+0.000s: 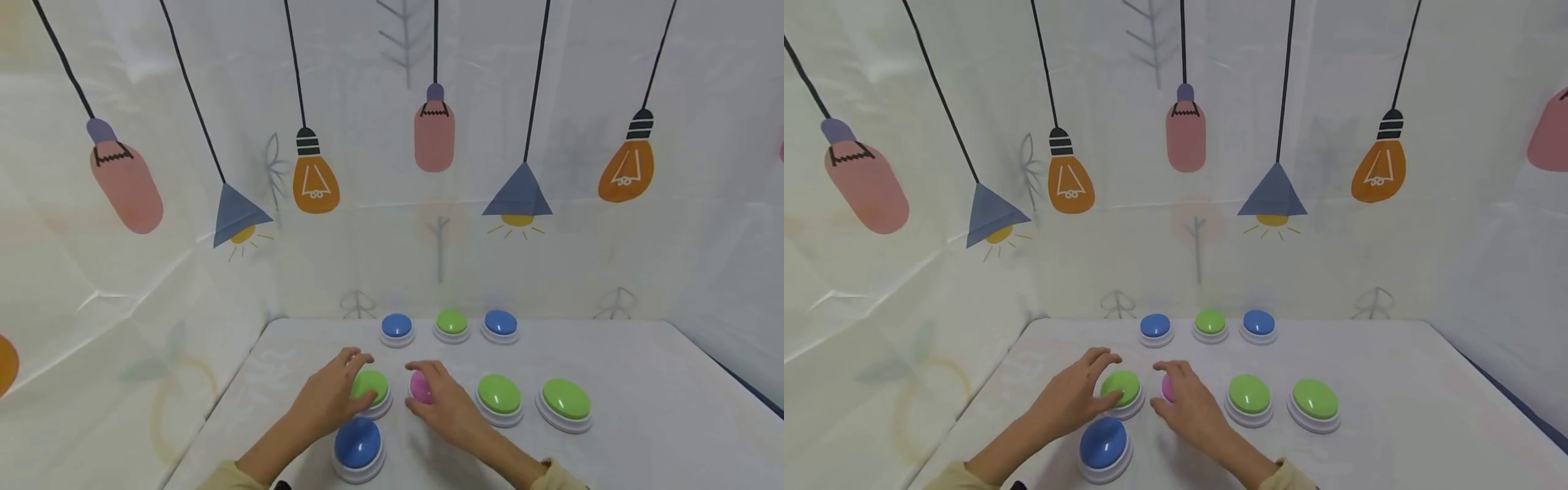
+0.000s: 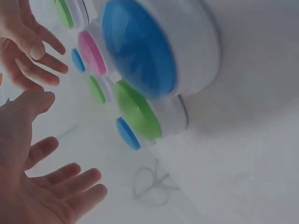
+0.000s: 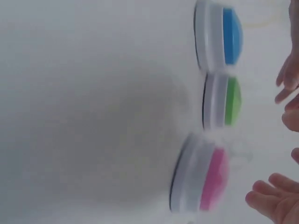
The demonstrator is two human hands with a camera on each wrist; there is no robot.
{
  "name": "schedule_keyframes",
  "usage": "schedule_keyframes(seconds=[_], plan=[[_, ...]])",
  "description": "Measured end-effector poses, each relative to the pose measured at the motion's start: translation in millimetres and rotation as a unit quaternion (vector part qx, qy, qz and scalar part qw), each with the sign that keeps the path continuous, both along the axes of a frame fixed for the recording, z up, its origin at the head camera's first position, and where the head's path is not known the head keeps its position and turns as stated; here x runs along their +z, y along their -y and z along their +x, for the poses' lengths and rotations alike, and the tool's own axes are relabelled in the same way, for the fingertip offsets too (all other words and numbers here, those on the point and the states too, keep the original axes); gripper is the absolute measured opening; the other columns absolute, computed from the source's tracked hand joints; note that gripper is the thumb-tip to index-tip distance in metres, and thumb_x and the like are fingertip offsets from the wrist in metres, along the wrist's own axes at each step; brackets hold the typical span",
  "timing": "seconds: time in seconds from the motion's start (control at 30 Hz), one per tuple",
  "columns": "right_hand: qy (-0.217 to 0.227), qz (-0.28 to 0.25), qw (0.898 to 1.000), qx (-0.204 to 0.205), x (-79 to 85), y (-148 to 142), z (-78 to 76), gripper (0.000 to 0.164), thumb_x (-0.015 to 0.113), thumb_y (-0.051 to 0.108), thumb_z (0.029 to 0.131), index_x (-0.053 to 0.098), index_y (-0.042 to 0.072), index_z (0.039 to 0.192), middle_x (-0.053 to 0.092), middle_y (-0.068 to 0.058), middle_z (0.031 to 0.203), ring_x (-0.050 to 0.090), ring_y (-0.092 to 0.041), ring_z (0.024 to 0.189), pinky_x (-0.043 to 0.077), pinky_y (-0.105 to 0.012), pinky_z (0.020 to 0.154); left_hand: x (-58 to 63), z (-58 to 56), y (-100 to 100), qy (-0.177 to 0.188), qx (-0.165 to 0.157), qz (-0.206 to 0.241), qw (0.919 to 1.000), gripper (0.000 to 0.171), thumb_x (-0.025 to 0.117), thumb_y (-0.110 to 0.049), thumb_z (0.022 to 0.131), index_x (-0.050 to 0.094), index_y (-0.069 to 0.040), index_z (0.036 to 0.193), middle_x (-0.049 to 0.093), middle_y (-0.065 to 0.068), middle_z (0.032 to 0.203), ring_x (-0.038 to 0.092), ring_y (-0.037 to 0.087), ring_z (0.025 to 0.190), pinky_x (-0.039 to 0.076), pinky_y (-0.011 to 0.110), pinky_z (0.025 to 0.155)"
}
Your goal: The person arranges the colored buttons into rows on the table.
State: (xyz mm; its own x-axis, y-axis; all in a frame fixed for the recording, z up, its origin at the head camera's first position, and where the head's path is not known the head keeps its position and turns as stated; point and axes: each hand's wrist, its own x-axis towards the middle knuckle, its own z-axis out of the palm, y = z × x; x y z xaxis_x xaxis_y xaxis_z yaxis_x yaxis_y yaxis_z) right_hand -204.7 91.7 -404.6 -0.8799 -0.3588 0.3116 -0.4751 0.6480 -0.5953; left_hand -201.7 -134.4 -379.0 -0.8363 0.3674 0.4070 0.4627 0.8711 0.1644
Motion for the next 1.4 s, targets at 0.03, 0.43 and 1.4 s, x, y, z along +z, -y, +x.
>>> schedule_keyframes(seconds=[0.03,0.43,1.4], plan=[[-0.015,0.007,1.000,-0.005,1.8,-3,-6.3,0.050,0.075,0.018,0.087,0.055,0.014,0.132,0.055,-0.009,0.129,0.062,-0.029,0.112,0.053,-0.049,0.094,1.6,-6.1,-3,-0.002,-0.003,-0.004,1.0000,0.051,0.081,-0.036,0.080,0.062,-0.014,0.122,0.060,0.012,0.126,0.068,0.028,0.098,0.060,0.043,0.072],[-0.052,0.089,0.995,-0.017,10.7,-11,-64.1,0.064,0.077,0.023,0.087,0.048,0.013,0.143,0.053,-0.012,0.134,0.055,-0.031,0.123,0.052,-0.050,0.096,5.6,-66.6,-30,0.011,-0.011,-0.039,0.9991,0.060,0.077,-0.039,0.084,0.056,-0.013,0.135,0.051,0.020,0.143,0.055,0.036,0.125,0.058,0.052,0.081],[0.031,0.141,0.989,-0.032,-1.7,15,-153.1,0.071,0.072,0.016,0.089,0.037,0.000,0.148,0.042,-0.027,0.147,0.047,-0.042,0.132,0.040,-0.052,0.108,-26.1,-163.6,-46,0.166,0.064,0.013,0.9839,0.082,0.076,-0.038,0.085,0.035,-0.012,0.153,0.030,0.028,0.155,0.040,0.048,0.134,0.046,0.061,0.098]])
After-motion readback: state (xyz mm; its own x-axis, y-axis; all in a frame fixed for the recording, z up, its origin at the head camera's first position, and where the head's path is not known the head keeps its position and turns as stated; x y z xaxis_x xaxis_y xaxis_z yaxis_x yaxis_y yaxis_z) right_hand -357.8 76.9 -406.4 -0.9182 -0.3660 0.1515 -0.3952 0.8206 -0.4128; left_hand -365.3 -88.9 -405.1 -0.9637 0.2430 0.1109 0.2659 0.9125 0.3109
